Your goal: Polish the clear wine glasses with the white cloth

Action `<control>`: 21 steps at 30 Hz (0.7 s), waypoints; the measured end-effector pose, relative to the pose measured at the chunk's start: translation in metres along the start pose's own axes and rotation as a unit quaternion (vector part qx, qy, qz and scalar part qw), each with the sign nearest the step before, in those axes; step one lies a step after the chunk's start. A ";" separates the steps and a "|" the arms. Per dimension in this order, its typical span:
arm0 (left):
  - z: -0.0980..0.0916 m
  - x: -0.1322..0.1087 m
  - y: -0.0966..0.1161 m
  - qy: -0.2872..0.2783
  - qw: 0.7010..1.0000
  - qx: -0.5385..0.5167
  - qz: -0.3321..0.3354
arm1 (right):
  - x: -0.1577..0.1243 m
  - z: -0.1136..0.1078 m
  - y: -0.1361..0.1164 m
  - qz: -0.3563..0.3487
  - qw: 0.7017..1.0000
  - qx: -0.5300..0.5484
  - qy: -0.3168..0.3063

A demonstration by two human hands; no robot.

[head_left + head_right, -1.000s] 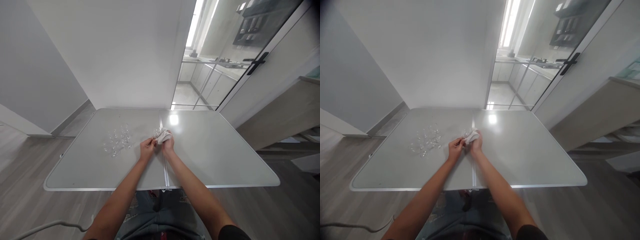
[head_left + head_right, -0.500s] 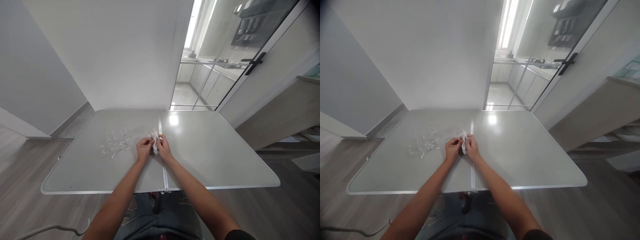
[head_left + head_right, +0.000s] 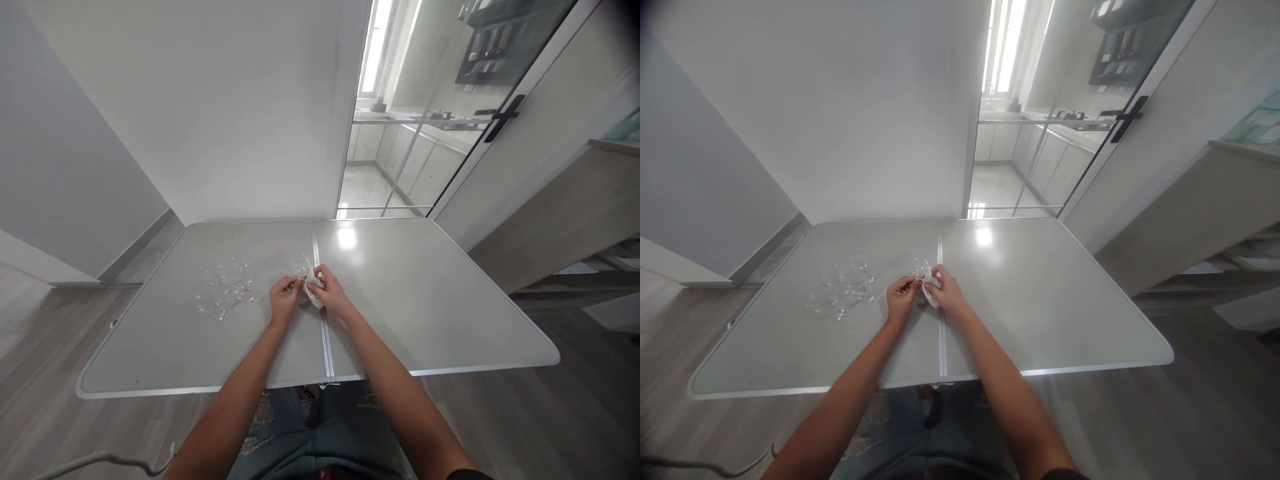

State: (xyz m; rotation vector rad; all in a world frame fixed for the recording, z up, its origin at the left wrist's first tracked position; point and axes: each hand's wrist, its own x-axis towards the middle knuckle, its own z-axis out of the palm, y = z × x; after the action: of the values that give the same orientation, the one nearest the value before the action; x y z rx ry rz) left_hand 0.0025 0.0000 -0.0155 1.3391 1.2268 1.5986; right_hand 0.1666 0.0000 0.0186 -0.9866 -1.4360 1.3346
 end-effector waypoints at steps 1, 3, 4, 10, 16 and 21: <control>0.000 0.001 0.001 0.008 0.999 -0.037 -0.007 | -0.001 0.000 -0.002 0.040 0.996 0.076 -0.034; 0.000 0.003 0.004 -0.022 0.988 -0.148 -0.040 | -0.002 -0.001 -0.006 0.099 0.968 0.207 -0.097; 0.001 0.003 0.006 -0.053 0.975 -0.208 -0.059 | -0.003 -0.002 -0.008 0.118 0.953 0.251 -0.119; 0.002 0.003 0.009 -0.116 0.939 -0.313 -0.084 | -0.001 -0.008 -0.004 0.144 0.944 0.264 -0.134; 0.003 0.006 0.000 -0.021 0.966 -0.251 -0.063 | 0.000 -0.001 0.002 -0.067 0.978 -0.194 0.020; -0.001 0.006 0.005 -0.036 0.953 -0.295 -0.055 | -0.001 0.010 0.000 -0.080 0.972 -0.218 0.037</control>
State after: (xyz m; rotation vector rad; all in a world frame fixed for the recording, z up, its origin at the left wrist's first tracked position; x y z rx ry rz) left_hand 0.0011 0.0034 -0.0089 0.9162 0.6788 1.6414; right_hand 0.1577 -0.0040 0.0188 -1.1564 -1.7511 0.8725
